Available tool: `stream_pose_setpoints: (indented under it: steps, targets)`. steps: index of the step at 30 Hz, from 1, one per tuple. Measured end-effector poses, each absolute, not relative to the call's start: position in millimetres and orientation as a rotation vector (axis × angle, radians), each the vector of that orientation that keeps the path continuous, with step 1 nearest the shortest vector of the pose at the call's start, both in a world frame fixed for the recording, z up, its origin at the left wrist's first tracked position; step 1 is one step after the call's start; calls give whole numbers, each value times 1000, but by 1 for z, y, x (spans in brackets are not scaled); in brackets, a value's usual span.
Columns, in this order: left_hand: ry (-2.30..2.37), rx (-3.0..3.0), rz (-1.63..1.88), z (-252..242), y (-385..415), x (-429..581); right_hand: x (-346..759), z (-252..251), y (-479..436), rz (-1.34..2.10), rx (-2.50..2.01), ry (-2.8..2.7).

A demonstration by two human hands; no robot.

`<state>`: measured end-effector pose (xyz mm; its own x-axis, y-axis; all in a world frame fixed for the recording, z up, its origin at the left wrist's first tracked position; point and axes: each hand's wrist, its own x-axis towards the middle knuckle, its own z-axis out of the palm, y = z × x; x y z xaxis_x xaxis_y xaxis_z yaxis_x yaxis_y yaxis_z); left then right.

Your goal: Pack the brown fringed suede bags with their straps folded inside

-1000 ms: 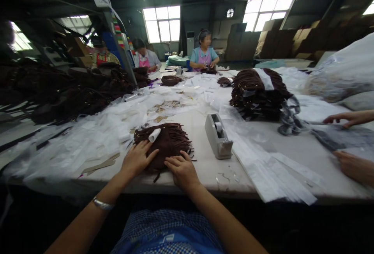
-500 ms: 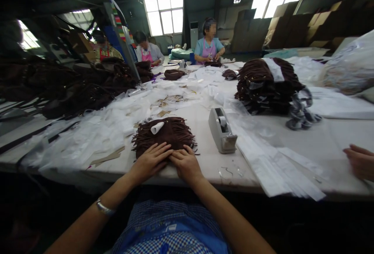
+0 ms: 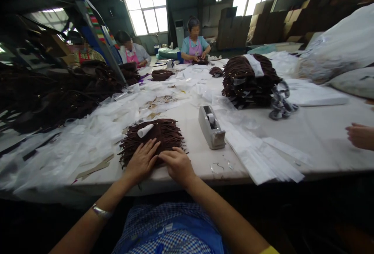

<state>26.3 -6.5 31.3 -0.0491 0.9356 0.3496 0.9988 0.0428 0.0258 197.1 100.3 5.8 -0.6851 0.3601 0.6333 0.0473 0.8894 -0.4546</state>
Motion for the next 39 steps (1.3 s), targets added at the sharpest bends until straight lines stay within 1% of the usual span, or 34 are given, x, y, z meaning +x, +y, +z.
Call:
stream_pose_setpoints:
  steps: [4,7,9,11,14,16,20,23,25,27,28,29,31,34,37,39]
  targets:
    - [-2108,-1950,-321,4,-10,14,212,20,145,778,-810,-2086]
    - [-2105,-1966,-351,3,-16,13,198,23,175,1218,-1086,-2200]
    - [-2102,-1983,-390,7,-17,13,180,23,187,1441,-1194,-2248]
    - [-2102,-1995,-429,11,-16,13,163,24,191,1561,-1183,-2239]
    - [-2113,-1986,-459,16,-16,13,153,26,185,1750,-1030,-2034]
    - [-2134,-1975,-465,18,-18,14,157,27,176,1786,-983,-1899]
    - [-2173,-2003,-474,16,-24,20,182,24,164,1717,-1143,-1904]
    - [-2144,-2032,-476,11,-25,22,204,29,165,1516,-1289,-2174]
    - [-2142,-2042,-485,9,-24,23,214,43,166,1152,-1370,-2427]
    - [-2166,-2051,-508,9,-23,24,214,62,162,659,-1393,-2533]
    - [-2184,-2049,-525,10,-23,26,209,70,157,457,-1339,-2519]
    - [-2202,-2045,-541,11,-23,28,202,76,150,338,-1233,-2497]
    - [-2230,-2046,-578,15,-22,30,182,76,134,315,-933,-2511]
    - [-2269,-2015,-606,18,-25,22,156,50,112,359,-589,-2663]
    - [-2419,-1763,-499,15,-42,-11,147,24,107,296,-507,-2806]
    - [-2532,-1564,-403,13,-63,-40,148,19,110,287,-517,-2851]
